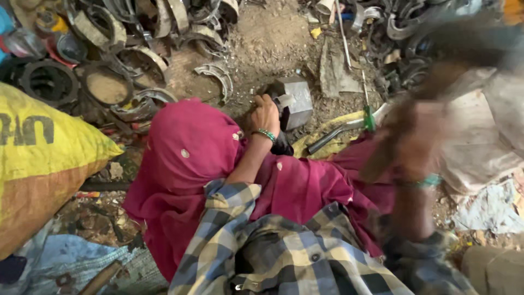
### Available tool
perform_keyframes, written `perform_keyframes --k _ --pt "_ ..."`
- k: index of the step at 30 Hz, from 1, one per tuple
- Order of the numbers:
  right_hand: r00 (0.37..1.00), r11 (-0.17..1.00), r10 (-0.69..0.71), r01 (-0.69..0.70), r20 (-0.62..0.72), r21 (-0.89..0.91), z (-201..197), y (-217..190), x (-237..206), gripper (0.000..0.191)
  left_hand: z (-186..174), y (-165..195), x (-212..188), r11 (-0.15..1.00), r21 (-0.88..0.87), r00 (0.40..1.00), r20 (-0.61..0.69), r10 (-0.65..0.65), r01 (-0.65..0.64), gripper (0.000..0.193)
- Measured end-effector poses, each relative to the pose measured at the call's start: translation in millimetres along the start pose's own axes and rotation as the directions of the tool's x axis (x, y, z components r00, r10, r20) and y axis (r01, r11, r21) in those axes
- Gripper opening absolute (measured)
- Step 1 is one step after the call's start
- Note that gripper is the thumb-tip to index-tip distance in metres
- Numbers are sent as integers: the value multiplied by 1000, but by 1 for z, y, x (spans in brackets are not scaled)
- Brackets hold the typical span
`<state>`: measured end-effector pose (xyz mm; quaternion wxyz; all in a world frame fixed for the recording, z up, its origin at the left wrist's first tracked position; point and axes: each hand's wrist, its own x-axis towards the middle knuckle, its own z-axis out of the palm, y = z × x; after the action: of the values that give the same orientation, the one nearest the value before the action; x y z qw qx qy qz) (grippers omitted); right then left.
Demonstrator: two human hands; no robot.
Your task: The person sits on the ground in a scrap yard and hammers metal parts against a small anvil block to break or flatten them. They hold each piece on the anvil, strike it with a hammer, use a punch tool on some pieces, and set worked pieces aside among the surrounding scrap.
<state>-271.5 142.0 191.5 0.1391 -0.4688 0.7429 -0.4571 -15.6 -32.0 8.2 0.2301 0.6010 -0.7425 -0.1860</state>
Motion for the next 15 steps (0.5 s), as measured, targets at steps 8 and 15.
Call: perform_keyframes --k 8,15 --pt "918 946 -316 324 -240 -10 -2 -57 6 34 5 0 -3 998 30 997 49 -56 55 6" --pt "894 524 -179 440 410 -729 117 49 -13 29 -6 -3 4 989 11 975 168 -148 148 9"
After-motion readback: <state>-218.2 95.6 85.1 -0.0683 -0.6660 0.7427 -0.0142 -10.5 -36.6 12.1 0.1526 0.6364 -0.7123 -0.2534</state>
